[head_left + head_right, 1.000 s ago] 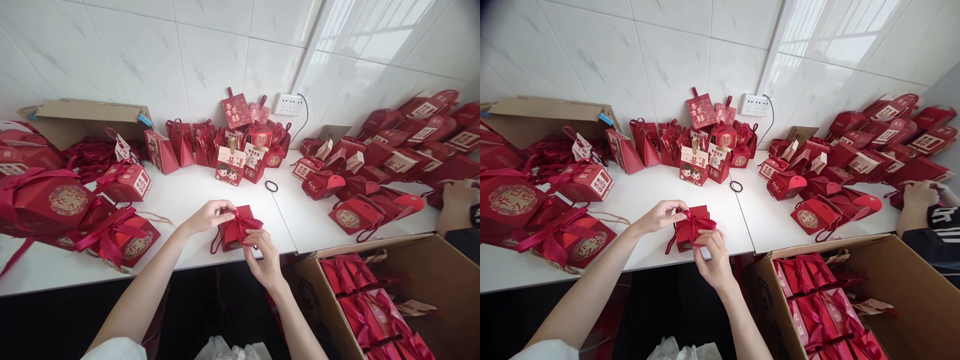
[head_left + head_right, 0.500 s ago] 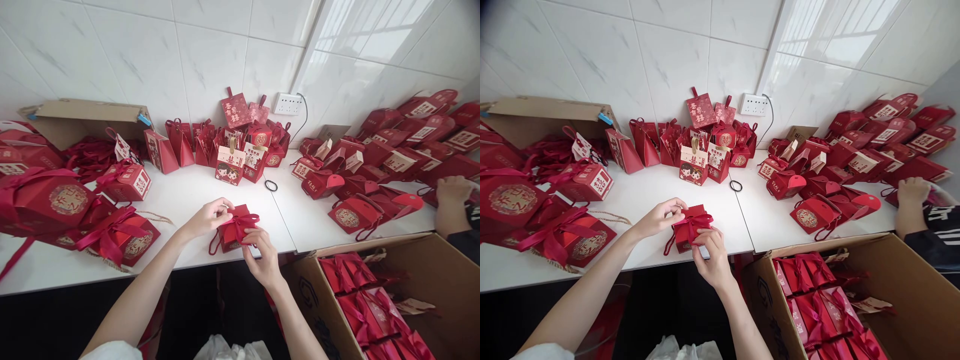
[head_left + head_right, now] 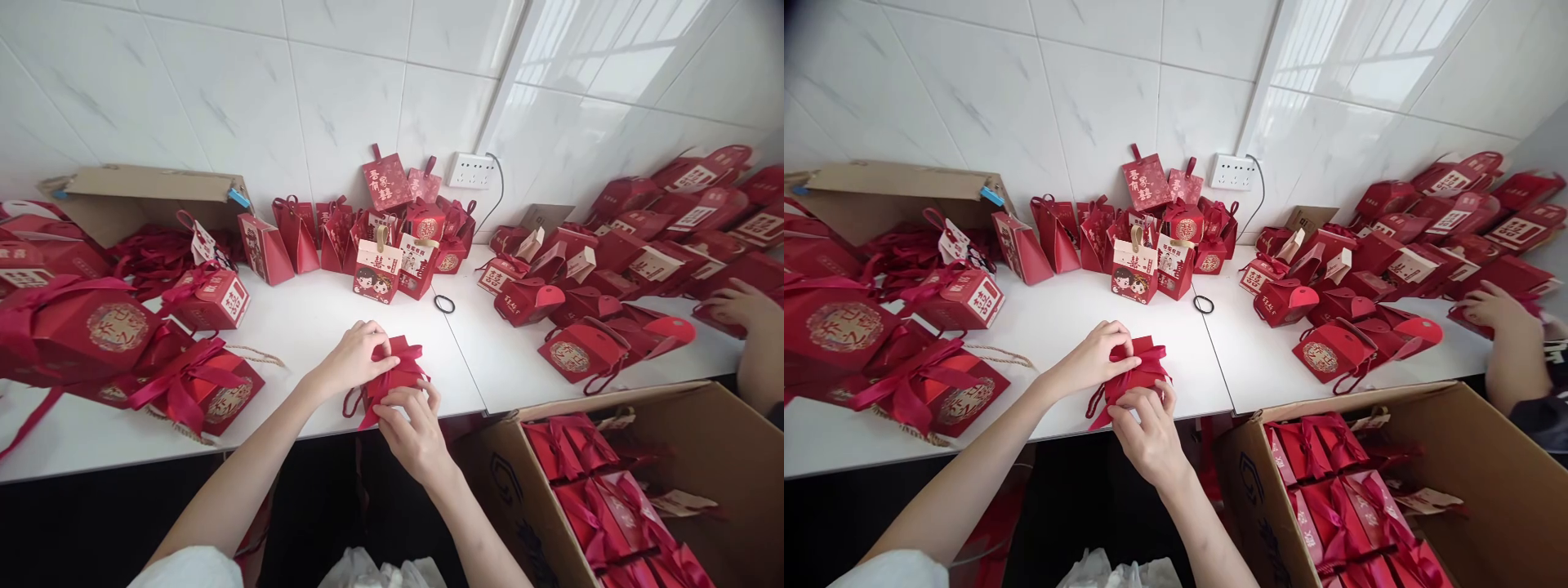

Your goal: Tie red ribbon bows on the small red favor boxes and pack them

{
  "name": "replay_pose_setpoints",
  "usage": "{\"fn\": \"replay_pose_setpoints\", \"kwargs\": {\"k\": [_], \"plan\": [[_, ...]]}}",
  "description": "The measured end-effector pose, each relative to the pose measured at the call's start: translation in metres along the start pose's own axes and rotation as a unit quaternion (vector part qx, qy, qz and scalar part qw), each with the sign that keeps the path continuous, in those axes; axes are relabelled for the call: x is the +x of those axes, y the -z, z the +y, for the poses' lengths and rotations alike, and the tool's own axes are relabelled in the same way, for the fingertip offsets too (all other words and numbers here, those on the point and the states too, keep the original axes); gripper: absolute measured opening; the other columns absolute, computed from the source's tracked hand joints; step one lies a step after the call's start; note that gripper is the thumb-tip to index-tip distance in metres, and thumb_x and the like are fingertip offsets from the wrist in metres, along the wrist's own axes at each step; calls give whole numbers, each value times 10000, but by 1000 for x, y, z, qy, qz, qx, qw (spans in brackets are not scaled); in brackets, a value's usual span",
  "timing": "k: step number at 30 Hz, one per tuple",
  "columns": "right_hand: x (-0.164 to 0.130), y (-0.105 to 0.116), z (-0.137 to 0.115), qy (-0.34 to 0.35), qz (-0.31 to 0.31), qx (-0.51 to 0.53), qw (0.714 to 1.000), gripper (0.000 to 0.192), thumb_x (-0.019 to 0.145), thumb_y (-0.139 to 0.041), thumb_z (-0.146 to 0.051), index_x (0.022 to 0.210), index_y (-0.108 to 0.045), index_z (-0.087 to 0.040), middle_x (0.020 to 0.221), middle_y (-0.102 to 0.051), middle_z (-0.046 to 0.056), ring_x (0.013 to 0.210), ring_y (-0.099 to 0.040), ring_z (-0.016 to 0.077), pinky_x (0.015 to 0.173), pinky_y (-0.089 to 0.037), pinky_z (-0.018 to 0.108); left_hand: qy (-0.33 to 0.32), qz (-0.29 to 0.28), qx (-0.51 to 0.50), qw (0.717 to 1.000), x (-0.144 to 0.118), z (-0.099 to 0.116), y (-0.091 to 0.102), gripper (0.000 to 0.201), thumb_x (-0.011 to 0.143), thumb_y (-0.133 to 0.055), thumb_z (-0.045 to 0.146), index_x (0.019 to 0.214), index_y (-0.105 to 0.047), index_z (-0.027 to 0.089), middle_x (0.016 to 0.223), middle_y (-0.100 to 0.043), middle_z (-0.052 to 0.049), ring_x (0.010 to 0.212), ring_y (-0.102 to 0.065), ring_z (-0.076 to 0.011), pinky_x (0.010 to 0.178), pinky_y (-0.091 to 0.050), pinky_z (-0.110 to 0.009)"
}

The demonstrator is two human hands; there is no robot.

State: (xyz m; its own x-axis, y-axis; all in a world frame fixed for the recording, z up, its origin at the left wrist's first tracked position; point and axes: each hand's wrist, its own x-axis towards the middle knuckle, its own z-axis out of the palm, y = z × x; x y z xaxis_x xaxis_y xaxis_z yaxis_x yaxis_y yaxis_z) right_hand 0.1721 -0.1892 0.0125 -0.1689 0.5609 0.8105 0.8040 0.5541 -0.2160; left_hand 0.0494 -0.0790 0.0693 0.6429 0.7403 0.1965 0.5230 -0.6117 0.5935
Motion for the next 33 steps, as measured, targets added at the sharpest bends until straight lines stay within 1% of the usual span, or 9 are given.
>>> {"fn": "replay_pose_setpoints", "kwargs": {"k": [6,10,13,19,22,25,27,33], "plan": [[2,-2,-2,4,-4,14,1000,133,835,-563,-64,861,-580,-193,755,-653,-4,746,-592,117,902,-369,366,44,74,-52,995,-3,-5,-17,116,792,-594,280,714,-597,193,916,-540,-32,957,-490,-212,911,-415,-388],[3,0,-1,26,-10,33,999,151,835,-552,-45,860,-573,-193,748,-658,-6,714,-592,107,894,-377,363,54,93,-66,992,-5,-5,-22,116,775,-614,267,685,-604,194,914,-534,-32,963,-494,-214,915,-415,-388],[4,1,2,48,-20,54,997,162,830,-555,-34,869,-570,-190,739,-658,-9,701,-604,99,891,-383,358,51,96,-67,992,-5,-4,-22,122,777,-606,258,673,-602,194,913,-536,-32,955,-494,-212,905,-422,-384],[4,-1,4,57,-26,87,994,145,834,-562,-50,873,-571,-190,740,-657,-7,704,-614,104,893,-397,370,44,94,-72,992,-6,-4,-22,121,787,-588,249,680,-592,194,918,-535,-34,957,-497,-210,907,-423,-386],[2,-3,6,50,-30,89,994,141,836,-552,-53,874,-572,-187,737,-643,0,698,-606,105,888,-408,378,32,88,-79,993,-7,-6,-20,111,785,-590,256,694,-582,194,928,-536,-34,961,-501,-207,909,-423,-385],[-1,-5,8,39,-29,93,995,154,841,-533,-56,897,-575,-194,744,-631,2,699,-603,107,890,-419,384,9,62,-92,994,-10,-9,-16,84,781,-592,257,723,-581,197,954,-535,-31,964,-513,-198,912,-423,-376],[-1,-6,7,31,-26,97,994,162,841,-529,-58,905,-576,-199,749,-628,1,705,-604,110,896,-421,387,3,55,-97,994,-11,-11,-14,78,781,-590,252,725,-581,198,971,-530,-30,965,-518,-194,916,-422,-373],[3,-7,-2,36,-17,103,994,159,825,-542,-45,866,-569,-197,707,-618,-21,656,-573,100,920,-396,393,17,71,-103,992,-11,-10,-17,133,792,-570,233,668,-547,191,974,-525,-34,986,-515,-196,923,-419,-372]]}}
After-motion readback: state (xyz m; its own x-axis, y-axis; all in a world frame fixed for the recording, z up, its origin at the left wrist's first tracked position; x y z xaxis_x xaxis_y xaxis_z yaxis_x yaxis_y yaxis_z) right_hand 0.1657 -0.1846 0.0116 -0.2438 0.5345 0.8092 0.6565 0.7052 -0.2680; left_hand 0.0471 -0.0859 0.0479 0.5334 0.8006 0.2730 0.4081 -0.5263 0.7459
